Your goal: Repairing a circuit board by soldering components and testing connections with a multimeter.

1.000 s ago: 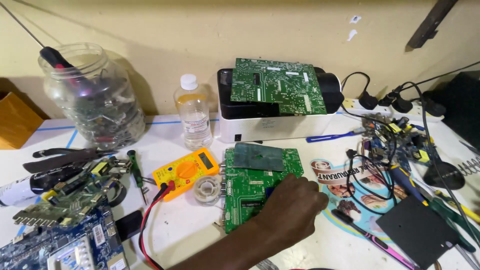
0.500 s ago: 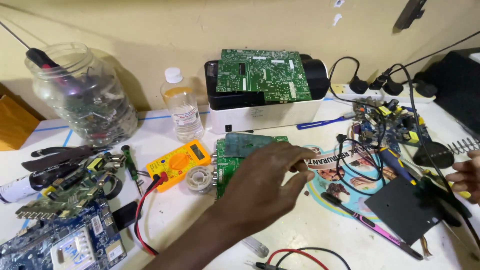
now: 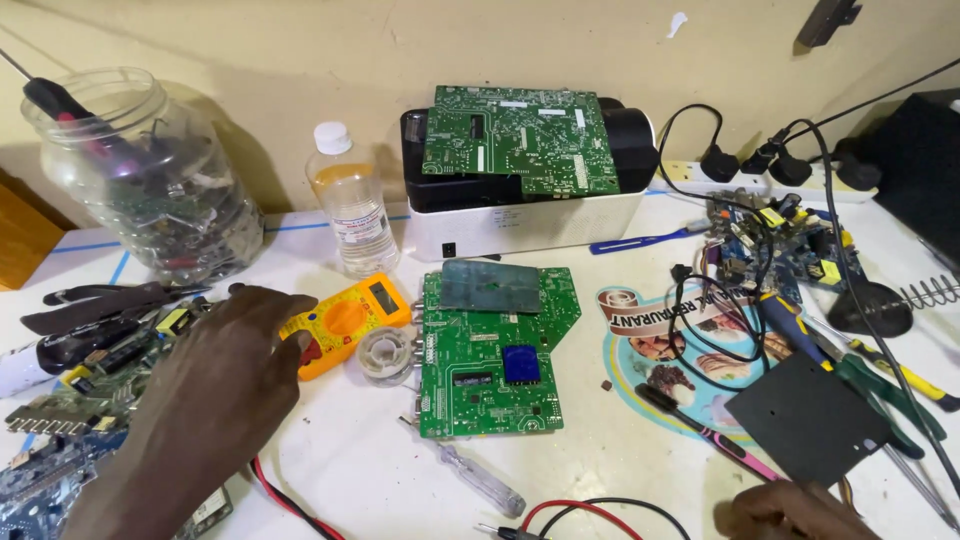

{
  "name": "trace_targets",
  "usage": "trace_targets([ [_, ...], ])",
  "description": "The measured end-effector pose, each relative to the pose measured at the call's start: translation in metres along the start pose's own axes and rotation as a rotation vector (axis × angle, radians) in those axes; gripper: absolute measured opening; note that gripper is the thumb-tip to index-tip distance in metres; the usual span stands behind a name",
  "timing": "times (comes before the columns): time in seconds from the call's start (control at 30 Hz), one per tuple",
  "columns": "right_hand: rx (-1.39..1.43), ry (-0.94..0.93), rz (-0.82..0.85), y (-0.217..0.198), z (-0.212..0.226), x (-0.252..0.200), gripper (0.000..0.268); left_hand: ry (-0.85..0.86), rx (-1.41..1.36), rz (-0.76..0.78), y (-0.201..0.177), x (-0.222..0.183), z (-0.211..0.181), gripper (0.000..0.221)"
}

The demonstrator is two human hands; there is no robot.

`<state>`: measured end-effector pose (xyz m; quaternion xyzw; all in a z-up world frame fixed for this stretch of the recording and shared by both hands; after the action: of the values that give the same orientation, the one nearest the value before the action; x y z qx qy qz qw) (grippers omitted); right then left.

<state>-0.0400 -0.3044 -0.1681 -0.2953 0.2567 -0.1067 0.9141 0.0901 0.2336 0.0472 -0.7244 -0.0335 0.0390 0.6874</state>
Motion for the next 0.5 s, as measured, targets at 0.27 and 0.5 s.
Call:
trace_targets([
  [0.27,0.156,-0.896,0.345,-0.041,0.139,-0.036,0.040,0.044,-0.032,0.013,0.013,0.007,0.015,0.043],
  [0.5,1.029,-0.924,0.703,-0.036,0.260,-0.077,0.021,0.424,-0.293,-0.360,-0.004,-0.026,-0.039,0.038],
])
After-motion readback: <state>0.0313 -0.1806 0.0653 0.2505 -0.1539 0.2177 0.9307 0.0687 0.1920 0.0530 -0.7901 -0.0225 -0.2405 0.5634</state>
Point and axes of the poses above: each hand's wrist, its own x-axis towards the middle knuckle, its own y-axis out of the palm, z = x × y, the point moved 9 cm from there along x, towards the middle knuckle, and after that the axes turned 9 degrees about x, right-handed, at the moved point
